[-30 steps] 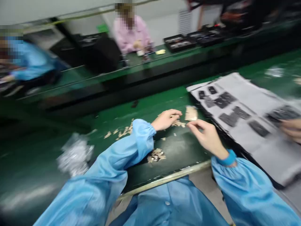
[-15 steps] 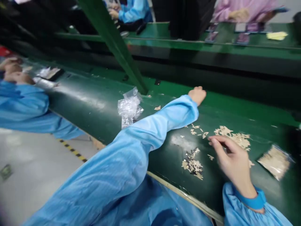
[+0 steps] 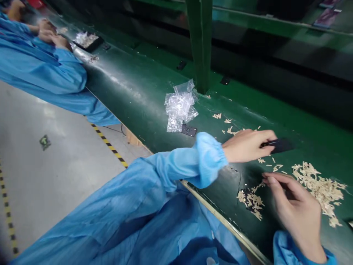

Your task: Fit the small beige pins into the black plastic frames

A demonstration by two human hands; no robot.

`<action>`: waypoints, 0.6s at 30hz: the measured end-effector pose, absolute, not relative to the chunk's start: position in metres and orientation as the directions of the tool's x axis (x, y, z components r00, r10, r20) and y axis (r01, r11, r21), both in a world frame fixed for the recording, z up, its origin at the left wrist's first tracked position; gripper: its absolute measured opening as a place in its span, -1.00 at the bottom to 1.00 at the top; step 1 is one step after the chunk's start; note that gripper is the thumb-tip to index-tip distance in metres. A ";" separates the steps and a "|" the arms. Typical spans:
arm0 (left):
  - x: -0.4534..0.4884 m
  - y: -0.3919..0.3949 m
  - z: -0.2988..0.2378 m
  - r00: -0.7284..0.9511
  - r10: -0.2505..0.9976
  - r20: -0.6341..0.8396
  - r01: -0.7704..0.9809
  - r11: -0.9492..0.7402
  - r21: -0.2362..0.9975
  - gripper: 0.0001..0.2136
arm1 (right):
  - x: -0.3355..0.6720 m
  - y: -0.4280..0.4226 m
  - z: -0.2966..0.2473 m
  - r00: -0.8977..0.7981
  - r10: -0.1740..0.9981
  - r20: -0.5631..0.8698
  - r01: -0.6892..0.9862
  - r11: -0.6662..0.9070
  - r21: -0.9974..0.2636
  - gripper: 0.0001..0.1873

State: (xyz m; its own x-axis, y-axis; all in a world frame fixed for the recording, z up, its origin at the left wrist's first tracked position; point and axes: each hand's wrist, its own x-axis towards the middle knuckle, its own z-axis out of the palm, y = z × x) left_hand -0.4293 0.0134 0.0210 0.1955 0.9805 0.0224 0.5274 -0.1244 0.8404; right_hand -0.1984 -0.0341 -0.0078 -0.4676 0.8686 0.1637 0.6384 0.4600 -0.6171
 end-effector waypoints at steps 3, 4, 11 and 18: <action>-0.481 -0.038 0.017 0.007 0.999 0.038 0.472 -0.036 0.881 -0.83 | -0.231 -0.037 0.007 -0.642 0.759 0.104 0.545 0.547 -0.636 -0.88; -0.499 -0.055 0.014 -0.111 0.993 0.035 0.466 0.020 0.885 -0.82 | -0.240 -0.038 0.011 -0.719 0.686 0.110 0.481 0.605 -0.635 -0.86; -0.556 -0.137 -0.028 -0.377 0.925 0.052 0.774 0.284 0.566 -0.72 | -0.247 -0.030 0.008 -0.744 0.651 0.152 0.442 0.649 -0.619 -0.80; -0.534 -0.108 -0.028 -0.240 0.971 0.001 0.894 0.221 0.390 -0.78 | -0.256 0.007 0.001 -0.724 0.667 0.178 0.486 0.675 -0.556 -0.78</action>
